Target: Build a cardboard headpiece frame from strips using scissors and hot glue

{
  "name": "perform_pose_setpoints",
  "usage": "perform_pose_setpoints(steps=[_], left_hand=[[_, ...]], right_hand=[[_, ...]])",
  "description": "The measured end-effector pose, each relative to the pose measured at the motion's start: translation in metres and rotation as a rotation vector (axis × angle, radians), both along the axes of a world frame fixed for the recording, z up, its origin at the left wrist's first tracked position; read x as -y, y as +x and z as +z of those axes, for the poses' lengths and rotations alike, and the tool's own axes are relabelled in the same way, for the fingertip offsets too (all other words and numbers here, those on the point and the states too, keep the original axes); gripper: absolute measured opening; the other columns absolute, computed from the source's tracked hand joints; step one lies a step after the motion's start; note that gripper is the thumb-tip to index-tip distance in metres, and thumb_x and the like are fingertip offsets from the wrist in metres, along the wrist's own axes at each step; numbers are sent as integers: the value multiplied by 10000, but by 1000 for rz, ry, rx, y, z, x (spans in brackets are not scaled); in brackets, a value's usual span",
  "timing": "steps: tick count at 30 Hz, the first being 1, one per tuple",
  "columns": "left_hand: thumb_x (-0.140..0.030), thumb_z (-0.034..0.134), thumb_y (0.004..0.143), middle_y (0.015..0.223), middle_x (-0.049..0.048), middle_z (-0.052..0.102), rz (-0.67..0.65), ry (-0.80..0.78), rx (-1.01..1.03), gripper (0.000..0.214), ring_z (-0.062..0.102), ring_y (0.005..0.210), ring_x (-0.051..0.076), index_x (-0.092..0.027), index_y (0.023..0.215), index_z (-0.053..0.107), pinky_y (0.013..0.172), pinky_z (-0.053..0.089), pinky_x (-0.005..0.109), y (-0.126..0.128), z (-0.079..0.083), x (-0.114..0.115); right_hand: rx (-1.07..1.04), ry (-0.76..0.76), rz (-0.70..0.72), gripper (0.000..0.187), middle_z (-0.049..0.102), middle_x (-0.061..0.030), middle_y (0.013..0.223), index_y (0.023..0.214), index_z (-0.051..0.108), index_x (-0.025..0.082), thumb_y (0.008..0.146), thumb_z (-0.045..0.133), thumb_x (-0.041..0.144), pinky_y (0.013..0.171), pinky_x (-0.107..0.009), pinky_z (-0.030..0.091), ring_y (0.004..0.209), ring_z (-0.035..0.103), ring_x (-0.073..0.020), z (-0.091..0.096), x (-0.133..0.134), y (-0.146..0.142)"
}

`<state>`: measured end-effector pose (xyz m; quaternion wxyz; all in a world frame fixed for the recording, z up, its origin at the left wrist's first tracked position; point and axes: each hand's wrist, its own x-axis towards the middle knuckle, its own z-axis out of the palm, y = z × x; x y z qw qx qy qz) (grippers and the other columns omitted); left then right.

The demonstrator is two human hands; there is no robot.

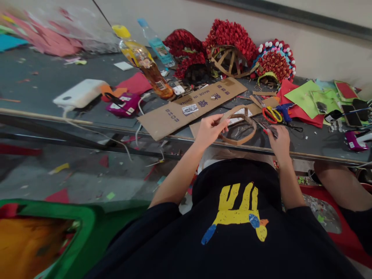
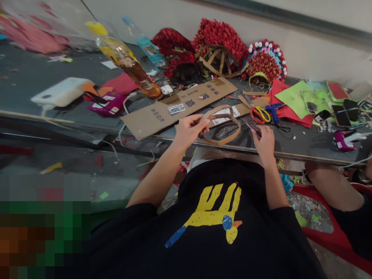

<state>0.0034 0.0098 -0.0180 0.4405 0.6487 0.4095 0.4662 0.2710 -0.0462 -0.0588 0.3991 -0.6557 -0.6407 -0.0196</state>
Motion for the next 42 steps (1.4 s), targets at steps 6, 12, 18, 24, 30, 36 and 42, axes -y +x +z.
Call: perform_pose_setpoints(steps=[6,12,18,24,30,36,42], left_hand=[[-538,632,775,466,-50,478,-3,15,184,382,418,409,65,-179,885,701,502,439,221,0,13,16],[-574,531,847,608,1,594,-100,189,56,443,544,541,110,-192,1013,682,553,463,241,-3,4,16],[-526,416,924,1026,83,688,7,379,-151,453,645,959,189,-196,1119,658,881,503,322,-1,6,15],[-443,548,880,1067,74,668,308,588,-178,313,625,1005,188,-215,1052,676,912,504,335,8,13,26],[-364,572,880,830,44,726,-116,471,-221,220,643,689,127,-195,884,712,634,504,234,30,24,55],[-454,614,843,801,42,716,-223,135,63,353,621,611,115,-186,1060,693,563,495,221,50,17,62],[-471,645,817,845,71,728,-329,166,264,291,679,725,146,-210,903,740,657,554,250,41,17,70]], right_hand=[[-530,-110,207,397,702,-38,879,1006,651,226,837,539,567,644,-299,518,741,636,-166,22,9,-18],[-994,-212,433,356,724,2,796,1000,620,244,780,640,524,540,-253,526,623,647,-130,17,19,-30],[-1184,-197,473,317,675,56,732,967,591,263,730,712,435,535,-220,546,576,619,-92,19,23,-30],[-1266,-121,412,312,645,68,759,952,544,279,717,719,388,544,-195,552,582,610,-78,18,25,-39],[-1197,-65,409,279,563,74,714,900,464,288,763,658,434,547,-198,536,588,586,-85,10,25,-49],[-948,164,436,313,551,68,727,843,411,282,776,677,432,561,-203,494,611,576,-89,14,41,-62],[-477,503,497,220,586,58,688,800,419,279,832,635,253,524,-240,465,595,595,-111,20,59,-65]])
